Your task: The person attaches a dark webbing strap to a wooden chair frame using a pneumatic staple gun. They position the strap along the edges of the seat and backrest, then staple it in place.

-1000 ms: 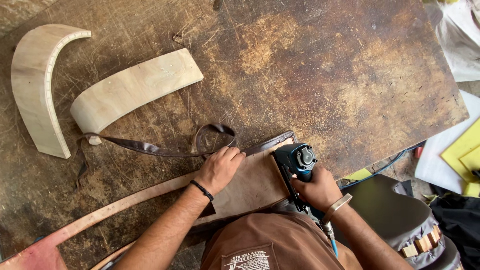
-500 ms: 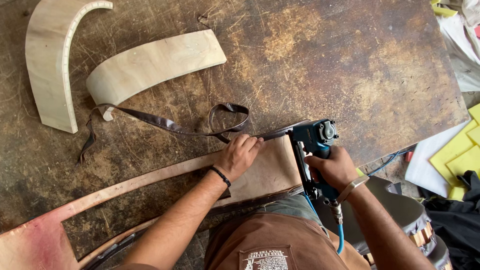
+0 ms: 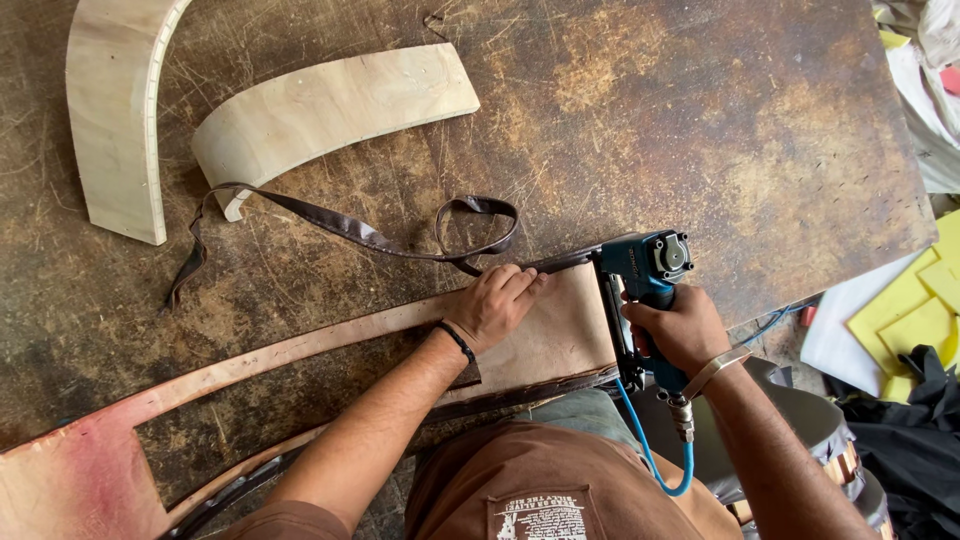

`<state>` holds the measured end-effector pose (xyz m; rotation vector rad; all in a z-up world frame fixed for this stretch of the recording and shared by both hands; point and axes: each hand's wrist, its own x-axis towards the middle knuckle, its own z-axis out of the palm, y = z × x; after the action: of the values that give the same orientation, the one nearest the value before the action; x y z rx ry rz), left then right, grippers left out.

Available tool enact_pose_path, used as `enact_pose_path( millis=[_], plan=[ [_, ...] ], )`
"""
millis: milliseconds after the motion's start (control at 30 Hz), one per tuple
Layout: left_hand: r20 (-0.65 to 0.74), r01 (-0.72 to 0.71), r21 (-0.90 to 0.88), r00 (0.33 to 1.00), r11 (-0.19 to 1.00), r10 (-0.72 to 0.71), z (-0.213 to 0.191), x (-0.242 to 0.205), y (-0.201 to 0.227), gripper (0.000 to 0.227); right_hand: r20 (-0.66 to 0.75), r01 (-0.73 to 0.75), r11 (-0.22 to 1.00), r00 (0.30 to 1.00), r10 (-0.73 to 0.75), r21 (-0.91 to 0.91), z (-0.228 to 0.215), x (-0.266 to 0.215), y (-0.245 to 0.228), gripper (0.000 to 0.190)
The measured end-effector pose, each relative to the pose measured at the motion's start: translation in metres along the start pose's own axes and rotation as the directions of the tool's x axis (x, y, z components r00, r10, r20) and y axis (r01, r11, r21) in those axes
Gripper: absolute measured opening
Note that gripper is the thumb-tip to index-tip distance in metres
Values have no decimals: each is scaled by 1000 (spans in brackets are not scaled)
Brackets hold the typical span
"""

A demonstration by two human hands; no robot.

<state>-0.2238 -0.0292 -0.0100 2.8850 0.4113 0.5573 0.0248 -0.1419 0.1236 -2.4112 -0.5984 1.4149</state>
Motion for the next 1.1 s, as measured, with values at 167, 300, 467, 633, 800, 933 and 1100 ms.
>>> enact_pose_path(
  millis=[167,300,467,633,800,933,1100],
  plan=[
    [27,48,-35,999,998,-47,7,-12,0,29,15,38,998,999,-37,-47,14,-12,-12,31],
    [-22,74,-83,997,994,-76,21,-24,0,29,40,17,989,999,-11,-146,31,-13,-21,26],
    [-95,77,-60,992,995,-83,43,-33,-5,28,26,-1,978,1000,7,-210,38,-12,-24,30],
    [-66,165,-204,981,965,-182,38,-29,-2,46,6,-27,988,1000,28,-154,44,-31,-2,33],
    [377,516,-262,833,816,-406,-12,-9,-17,55,-54,40,972,997,-53,-231,55,-44,16,42],
    [707,696,-123,562,707,-429,-54,12,-38,39,-81,80,976,992,-98,-203,60,-41,19,41],
    [728,595,60,523,802,-443,-86,22,-64,39,-98,52,978,993,-73,-201,63,-40,22,43]
  ],
)
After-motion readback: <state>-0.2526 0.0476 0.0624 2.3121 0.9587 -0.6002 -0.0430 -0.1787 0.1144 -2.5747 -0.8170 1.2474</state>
